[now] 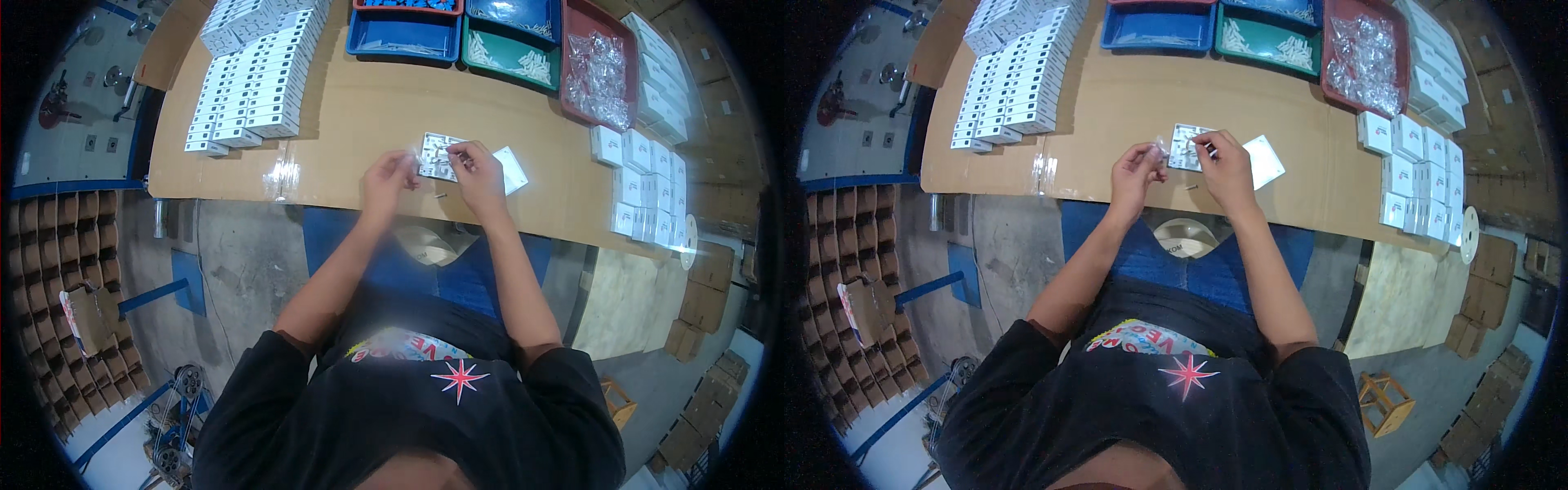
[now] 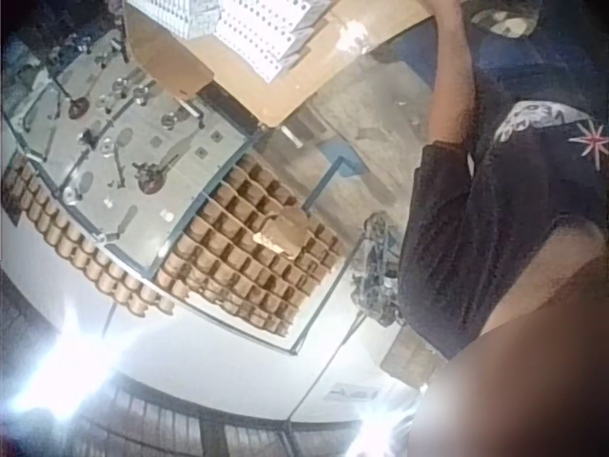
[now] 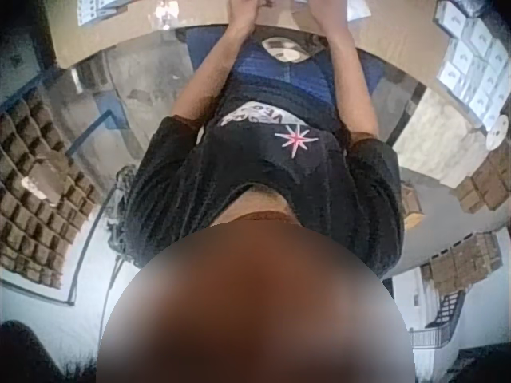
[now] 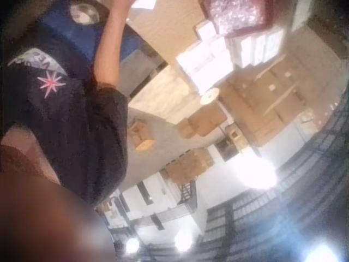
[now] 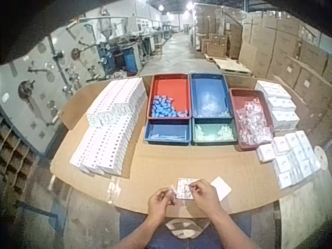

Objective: Assembling small boxes, inserting components, and stacking completed boxes at a workbench.

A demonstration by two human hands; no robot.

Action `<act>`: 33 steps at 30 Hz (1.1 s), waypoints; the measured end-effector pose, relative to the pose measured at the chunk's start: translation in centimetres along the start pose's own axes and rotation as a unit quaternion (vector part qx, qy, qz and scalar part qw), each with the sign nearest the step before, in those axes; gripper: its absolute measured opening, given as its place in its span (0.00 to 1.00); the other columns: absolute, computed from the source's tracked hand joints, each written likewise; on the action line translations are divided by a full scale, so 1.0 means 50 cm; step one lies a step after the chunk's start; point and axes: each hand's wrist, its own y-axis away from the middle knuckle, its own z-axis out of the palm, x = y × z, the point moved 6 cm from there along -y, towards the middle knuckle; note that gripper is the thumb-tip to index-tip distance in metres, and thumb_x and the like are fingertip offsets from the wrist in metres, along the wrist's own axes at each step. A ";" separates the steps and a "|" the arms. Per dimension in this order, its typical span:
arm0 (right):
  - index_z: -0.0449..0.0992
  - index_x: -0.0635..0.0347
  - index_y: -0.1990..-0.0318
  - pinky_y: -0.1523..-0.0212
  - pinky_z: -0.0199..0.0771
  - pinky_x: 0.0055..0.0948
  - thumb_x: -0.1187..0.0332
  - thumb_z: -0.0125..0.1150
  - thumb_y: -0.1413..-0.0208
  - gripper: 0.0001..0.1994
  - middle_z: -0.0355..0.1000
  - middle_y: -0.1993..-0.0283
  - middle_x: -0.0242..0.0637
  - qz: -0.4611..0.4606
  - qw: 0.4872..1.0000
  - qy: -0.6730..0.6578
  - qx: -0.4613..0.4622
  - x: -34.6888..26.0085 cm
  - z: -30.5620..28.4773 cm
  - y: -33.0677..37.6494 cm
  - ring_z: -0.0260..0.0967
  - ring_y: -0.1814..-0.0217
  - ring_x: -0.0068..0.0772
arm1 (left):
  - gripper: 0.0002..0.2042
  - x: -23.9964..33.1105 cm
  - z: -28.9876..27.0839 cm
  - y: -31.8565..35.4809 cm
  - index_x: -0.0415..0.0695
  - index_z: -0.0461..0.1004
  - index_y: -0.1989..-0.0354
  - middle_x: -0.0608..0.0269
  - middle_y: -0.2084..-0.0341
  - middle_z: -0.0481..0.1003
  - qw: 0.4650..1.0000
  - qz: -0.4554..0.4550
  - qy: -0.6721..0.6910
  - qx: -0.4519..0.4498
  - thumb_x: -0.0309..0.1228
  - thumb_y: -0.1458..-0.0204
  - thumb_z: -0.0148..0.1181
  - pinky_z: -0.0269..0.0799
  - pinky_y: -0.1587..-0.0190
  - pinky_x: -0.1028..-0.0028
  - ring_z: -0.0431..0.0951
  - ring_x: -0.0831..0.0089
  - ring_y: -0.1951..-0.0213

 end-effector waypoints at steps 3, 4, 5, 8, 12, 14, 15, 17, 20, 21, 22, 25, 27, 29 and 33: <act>0.81 0.61 0.57 0.60 0.76 0.31 0.76 0.65 0.42 0.07 0.76 0.60 0.40 -0.026 0.995 0.078 -0.052 -0.007 0.007 0.050 0.75 0.63 0.39 | 0.10 -0.004 -0.015 0.001 0.37 0.75 0.49 0.60 0.62 0.79 0.998 -0.003 0.054 0.011 0.30 0.33 0.58 0.76 0.63 0.72 0.77 0.75 0.68; 0.81 0.61 0.58 0.60 0.77 0.33 0.76 0.65 0.43 0.07 0.74 0.60 0.40 -0.067 0.990 0.105 -0.069 -0.009 0.011 0.077 0.75 0.62 0.41 | 0.10 -0.001 -0.012 0.004 0.37 0.75 0.49 0.59 0.61 0.79 0.997 -0.012 0.070 0.014 0.30 0.33 0.58 0.76 0.63 0.72 0.77 0.75 0.68; 0.81 0.61 0.58 0.60 0.77 0.33 0.76 0.65 0.43 0.07 0.74 0.60 0.40 -0.068 0.990 0.104 -0.071 0.006 0.010 0.101 0.75 0.62 0.41 | 0.10 0.002 -0.010 0.001 0.38 0.74 0.49 0.59 0.61 0.79 0.996 -0.018 0.086 0.019 0.30 0.32 0.57 0.75 0.62 0.72 0.76 0.75 0.67; 0.78 0.63 0.61 0.58 0.77 0.39 0.77 0.66 0.46 0.06 0.72 0.59 0.41 -0.120 0.977 0.103 -0.145 0.028 0.016 0.152 0.75 0.55 0.45 | 0.10 0.002 -0.002 0.009 0.38 0.74 0.49 0.59 0.61 0.78 0.995 -0.031 0.092 0.023 0.31 0.32 0.57 0.75 0.62 0.73 0.76 0.75 0.67; 0.77 0.64 0.63 0.58 0.76 0.40 0.78 0.65 0.45 0.05 0.72 0.59 0.42 -0.170 0.963 0.140 -0.156 0.034 0.030 0.149 0.75 0.56 0.47 | 0.11 0.011 0.002 0.005 0.38 0.75 0.50 0.61 0.63 0.78 0.996 -0.011 0.088 0.010 0.31 0.33 0.59 0.74 0.63 0.74 0.76 0.76 0.68; 0.76 0.64 0.63 0.58 0.76 0.41 0.76 0.65 0.44 0.04 0.72 0.60 0.43 -0.172 0.966 0.129 -0.141 0.025 0.030 0.142 0.75 0.57 0.48 | 0.11 0.004 -0.002 0.006 0.37 0.75 0.50 0.62 0.63 0.78 0.998 -0.027 0.057 0.017 0.32 0.34 0.60 0.73 0.65 0.74 0.76 0.76 0.68; 0.76 0.64 0.63 0.58 0.76 0.41 0.76 0.65 0.44 0.04 0.72 0.60 0.43 -0.176 0.966 0.130 -0.140 0.019 0.031 0.135 0.75 0.57 0.48 | 0.11 0.004 -0.002 0.001 0.37 0.75 0.50 0.62 0.63 0.78 0.998 -0.022 0.057 0.016 0.32 0.34 0.60 0.73 0.65 0.74 0.76 0.76 0.68; 0.76 0.65 0.61 0.61 0.77 0.37 0.74 0.64 0.41 0.05 0.73 0.61 0.43 -0.131 0.980 0.123 -0.087 -0.006 0.019 0.128 0.76 0.61 0.44 | 0.12 0.002 -0.002 0.011 0.37 0.76 0.49 0.63 0.63 0.78 0.998 -0.020 0.059 0.013 0.32 0.34 0.60 0.73 0.66 0.75 0.76 0.77 0.69; 0.78 0.66 0.60 0.63 0.76 0.31 0.72 0.64 0.38 0.05 0.75 0.62 0.41 -0.023 0.998 0.023 -0.055 -0.019 0.004 0.092 0.77 0.65 0.35 | 0.12 0.004 0.002 0.007 0.37 0.77 0.49 0.63 0.64 0.78 0.998 -0.012 0.055 0.000 0.32 0.34 0.60 0.73 0.66 0.75 0.76 0.77 0.69; 0.78 0.66 0.60 0.63 0.76 0.31 0.72 0.64 0.38 0.05 0.75 0.62 0.41 -0.024 0.998 0.023 -0.054 -0.016 0.008 0.079 0.77 0.65 0.35 | 0.12 0.004 0.002 0.005 0.37 0.77 0.49 0.63 0.64 0.78 0.998 -0.011 0.055 0.000 0.32 0.34 0.60 0.73 0.66 0.75 0.76 0.77 0.69; 0.79 0.65 0.59 0.63 0.75 0.28 0.72 0.64 0.37 0.06 0.76 0.62 0.40 -0.016 0.999 -0.004 -0.030 -0.009 0.009 0.065 0.76 0.66 0.31 | 0.12 0.001 0.002 0.004 0.37 0.77 0.49 0.63 0.65 0.78 0.999 -0.009 0.046 -0.010 0.32 0.34 0.60 0.73 0.66 0.75 0.77 0.77 0.69; 0.82 0.63 0.56 0.63 0.74 0.25 0.71 0.64 0.37 0.07 0.77 0.60 0.37 0.014 0.997 -0.072 -0.004 0.007 0.022 0.037 0.75 0.67 0.26 | 0.12 -0.004 0.002 0.006 0.36 0.78 0.49 0.63 0.66 0.79 0.999 -0.010 0.027 -0.018 0.32 0.34 0.60 0.73 0.66 0.76 0.77 0.77 0.69; 0.82 0.62 0.54 0.64 0.74 0.23 0.72 0.64 0.37 0.07 0.78 0.60 0.36 -0.051 0.998 -0.042 -0.006 -0.018 0.027 0.030 0.74 0.67 0.24 | 0.12 -0.001 0.006 0.009 0.36 0.78 0.50 0.64 0.66 0.79 1.000 -0.012 0.017 -0.014 0.32 0.34 0.60 0.74 0.66 0.76 0.77 0.77 0.69; 0.82 0.63 0.53 0.60 0.74 0.22 0.72 0.63 0.36 0.07 0.79 0.59 0.34 0.002 0.998 -0.061 -0.023 0.000 0.036 0.030 0.74 0.63 0.23 | 0.10 0.005 0.014 0.010 0.37 0.80 0.53 0.66 0.71 0.78 1.000 0.008 0.015 -0.009 0.31 0.34 0.60 0.72 0.67 0.77 0.77 0.79 0.71; 0.82 0.64 0.53 0.57 0.75 0.21 0.73 0.63 0.35 0.07 0.80 0.57 0.34 0.067 0.991 -0.098 -0.058 0.016 0.039 0.034 0.76 0.59 0.21 | 0.10 0.010 0.020 0.014 0.37 0.80 0.53 0.65 0.69 0.80 1.000 0.002 -0.009 -0.010 0.30 0.35 0.61 0.74 0.65 0.78 0.78 0.79 0.70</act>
